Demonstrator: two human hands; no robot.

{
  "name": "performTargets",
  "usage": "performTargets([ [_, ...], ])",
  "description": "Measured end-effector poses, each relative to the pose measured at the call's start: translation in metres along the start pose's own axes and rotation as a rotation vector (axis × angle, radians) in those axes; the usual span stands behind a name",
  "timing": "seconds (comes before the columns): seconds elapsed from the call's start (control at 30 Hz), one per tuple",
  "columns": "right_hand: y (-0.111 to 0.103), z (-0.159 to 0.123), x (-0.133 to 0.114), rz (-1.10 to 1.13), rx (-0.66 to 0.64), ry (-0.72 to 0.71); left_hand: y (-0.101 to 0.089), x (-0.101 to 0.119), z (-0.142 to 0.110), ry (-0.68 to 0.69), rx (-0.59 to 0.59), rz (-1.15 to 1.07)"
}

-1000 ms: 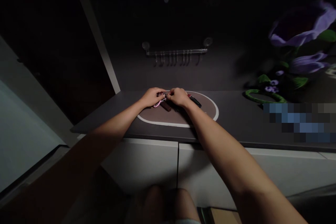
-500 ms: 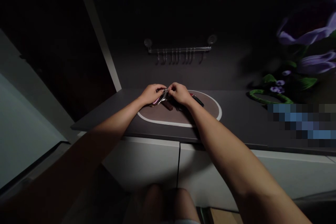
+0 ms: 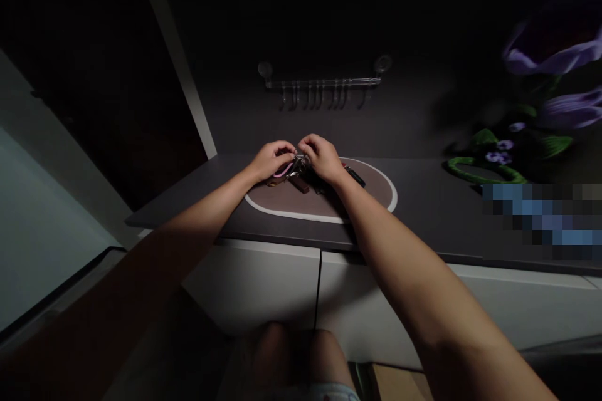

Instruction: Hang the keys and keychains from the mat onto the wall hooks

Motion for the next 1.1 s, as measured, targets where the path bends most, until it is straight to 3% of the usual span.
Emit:
performTargets([
  [0.17,0.003,0.001,0.0,0.126,-0.01,0.002,0.0,0.002,0.0,-0.052,0.005,-0.19],
  [0.43,0.007,0.0,0.001,0.345,0.037,0.136,0.003,-0.001,-0.002,-0.17,-0.042,-0.473],
  [0.8,0.012,0.001,0.007,0.451,-0.002,0.177,-0.001,-0.005,0.001,-0.183,0.039,-0.617],
  [1.1,0.011,-0.002,0.0,0.516,0.001,0.242,-0.004,-0.012,0.002,-0.236,0.097,-0.599],
])
Point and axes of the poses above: each hand's wrist, its own z-axis towards the middle knuckle, its own y-axis out of the palm, x = y × z, the point moved 5 cm from there along z, towards the middle knuckle, and after that the axes turned 5 degrees about z, right-handed, at the moved point
